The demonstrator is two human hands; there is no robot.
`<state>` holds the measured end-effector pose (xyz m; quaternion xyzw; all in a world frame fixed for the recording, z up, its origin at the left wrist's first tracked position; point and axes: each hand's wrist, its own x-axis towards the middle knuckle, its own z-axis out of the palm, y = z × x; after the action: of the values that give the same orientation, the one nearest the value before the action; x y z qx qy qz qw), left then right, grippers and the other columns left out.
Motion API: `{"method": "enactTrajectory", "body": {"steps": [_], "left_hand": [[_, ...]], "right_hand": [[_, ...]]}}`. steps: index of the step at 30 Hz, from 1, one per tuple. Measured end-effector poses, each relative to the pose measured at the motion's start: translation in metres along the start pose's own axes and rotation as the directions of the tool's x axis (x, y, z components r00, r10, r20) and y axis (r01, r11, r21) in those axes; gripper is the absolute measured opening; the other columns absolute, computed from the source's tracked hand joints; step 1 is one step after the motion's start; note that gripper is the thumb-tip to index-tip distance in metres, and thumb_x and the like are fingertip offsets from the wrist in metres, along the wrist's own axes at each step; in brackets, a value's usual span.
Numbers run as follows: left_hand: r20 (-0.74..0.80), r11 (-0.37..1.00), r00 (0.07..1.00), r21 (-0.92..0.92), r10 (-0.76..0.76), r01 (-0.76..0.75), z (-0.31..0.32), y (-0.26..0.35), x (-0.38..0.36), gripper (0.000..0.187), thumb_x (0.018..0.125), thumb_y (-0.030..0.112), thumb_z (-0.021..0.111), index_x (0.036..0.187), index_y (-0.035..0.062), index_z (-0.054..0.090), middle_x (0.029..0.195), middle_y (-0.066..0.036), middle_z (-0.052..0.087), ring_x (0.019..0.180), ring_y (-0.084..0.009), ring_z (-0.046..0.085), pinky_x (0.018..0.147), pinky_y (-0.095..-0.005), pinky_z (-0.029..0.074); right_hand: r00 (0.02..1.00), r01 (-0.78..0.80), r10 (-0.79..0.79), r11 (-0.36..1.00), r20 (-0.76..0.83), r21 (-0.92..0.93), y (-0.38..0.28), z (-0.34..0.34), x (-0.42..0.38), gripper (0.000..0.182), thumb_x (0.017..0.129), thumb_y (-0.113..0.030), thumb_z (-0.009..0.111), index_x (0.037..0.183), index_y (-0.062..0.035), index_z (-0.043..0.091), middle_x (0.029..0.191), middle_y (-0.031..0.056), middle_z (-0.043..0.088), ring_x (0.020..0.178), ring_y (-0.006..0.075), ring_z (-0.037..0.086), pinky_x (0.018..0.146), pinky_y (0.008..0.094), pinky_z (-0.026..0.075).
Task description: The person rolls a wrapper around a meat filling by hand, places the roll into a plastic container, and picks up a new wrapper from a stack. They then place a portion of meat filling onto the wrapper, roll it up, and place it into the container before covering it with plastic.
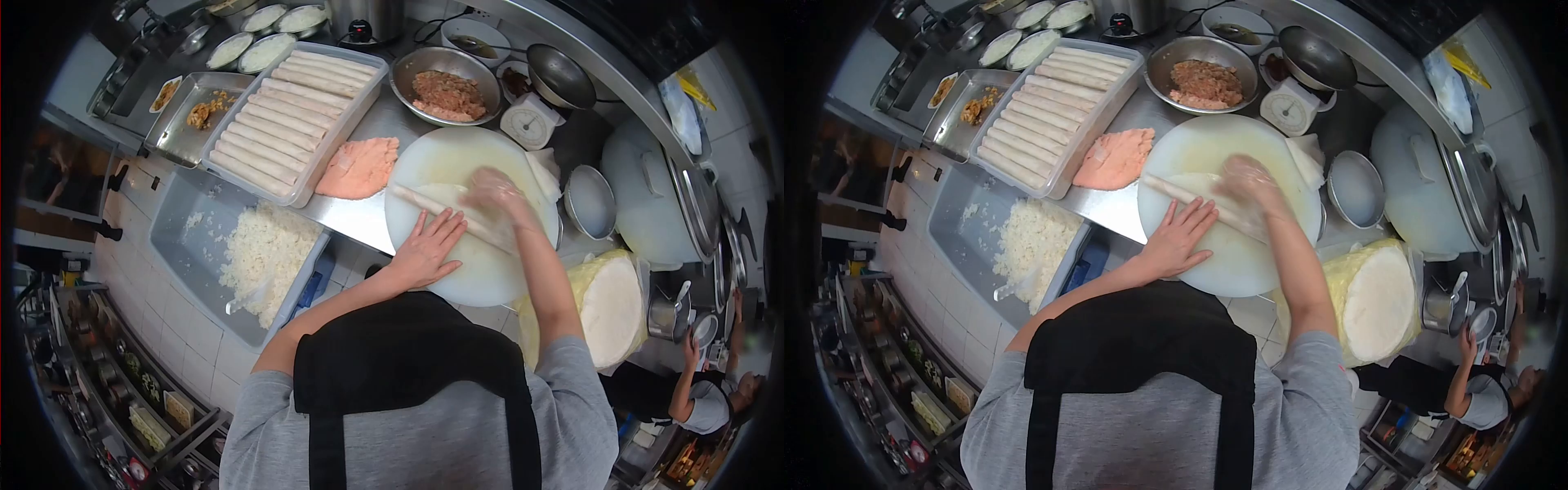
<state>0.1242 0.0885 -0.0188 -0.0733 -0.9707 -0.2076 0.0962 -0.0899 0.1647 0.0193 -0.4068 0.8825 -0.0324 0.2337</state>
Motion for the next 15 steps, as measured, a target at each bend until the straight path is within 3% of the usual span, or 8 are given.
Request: {"method": "enactTrajectory", "body": {"steps": [1,4,7,9,12,15], "left_hand": [[-0.003,1.000,1.000,-0.005,-0.002,0.002,-0.001,-0.001,0.000,0.074,0.085,0.041,0.056,0.143,0.0043,0.027,0.150,-0.012,0.024,0.139,-0.0295,0.021,0.111,-0.0547,0.017],[-0.003,1.000,1.000,-0.016,-0.001,0.001,-0.001,-0.002,0.000,0.074,0.085,0.041,0.056,0.143,0.0042,0.027,0.150,-0.012,0.025,0.139,-0.0293,0.021,0.111,-0.0548,0.017],[-0.018,1.000,1.000,-0.016,0.009,-0.009,0.001,-0.002,0.001,0.073,0.086,0.041,0.056,0.142,0.0041,0.028,0.149,-0.012,0.025,0.139,-0.0294,0.020,0.111,-0.0548,0.017],[-0.007,1.000,1.000,-0.014,0.006,-0.006,0.001,-0.001,0.001,0.072,0.086,0.041,0.056,0.142,0.0040,0.029,0.149,-0.012,0.025,0.139,-0.0293,0.020,0.111,-0.0547,0.017],[0.006,1.000,1.000,-0.011,-0.001,0.001,0.002,-0.002,0.002,0.071,0.086,0.040,0.056,0.142,0.0039,0.030,0.149,-0.012,0.025,0.139,-0.0292,0.021,0.111,-0.0546,0.016],[-0.009,0.999,1.000,-0.032,-0.006,0.005,0.001,-0.002,0.001,0.071,0.086,0.039,0.056,0.142,0.0039,0.030,0.149,-0.012,0.025,0.139,-0.0291,0.021,0.111,-0.0545,0.016]], "right_hand": [[0.997,0.024,-0.015,0.993,0.080,-0.115,0.005,-0.004,-0.009,0.048,0.063,-0.042,0.074,0.085,-0.0005,0.068,0.089,0.0201,0.065,0.085,0.0324,0.062,0.079,0.0406,0.047],[0.979,-0.030,0.043,0.997,0.201,-0.064,0.026,-0.012,-0.029,0.049,0.062,-0.043,0.075,0.086,-0.0014,0.068,0.091,0.0187,0.066,0.088,0.0317,0.062,0.081,0.0405,0.047],[0.996,-0.045,0.044,0.999,-0.074,-0.009,0.027,0.012,-0.002,0.052,0.062,-0.045,0.076,0.091,-0.0027,0.067,0.096,0.0180,0.065,0.092,0.0311,0.060,0.083,0.0410,0.045],[0.993,0.037,-0.020,0.990,-0.120,0.139,0.009,0.017,0.019,0.057,0.063,-0.048,0.075,0.096,-0.0032,0.065,0.102,0.0187,0.062,0.097,0.0317,0.058,0.085,0.0408,0.043],[0.996,-0.035,0.030,0.997,0.080,0.068,-0.049,-0.009,0.022,0.057,0.063,-0.049,0.075,0.095,-0.0028,0.063,0.100,0.0193,0.060,0.099,0.0321,0.055,0.087,0.0405,0.042],[0.983,0.156,-0.137,0.975,-0.124,0.159,0.011,0.030,0.015,0.055,0.063,-0.050,0.074,0.089,-0.0029,0.064,0.096,0.0197,0.060,0.098,0.0326,0.055,0.086,0.0405,0.042]]}}
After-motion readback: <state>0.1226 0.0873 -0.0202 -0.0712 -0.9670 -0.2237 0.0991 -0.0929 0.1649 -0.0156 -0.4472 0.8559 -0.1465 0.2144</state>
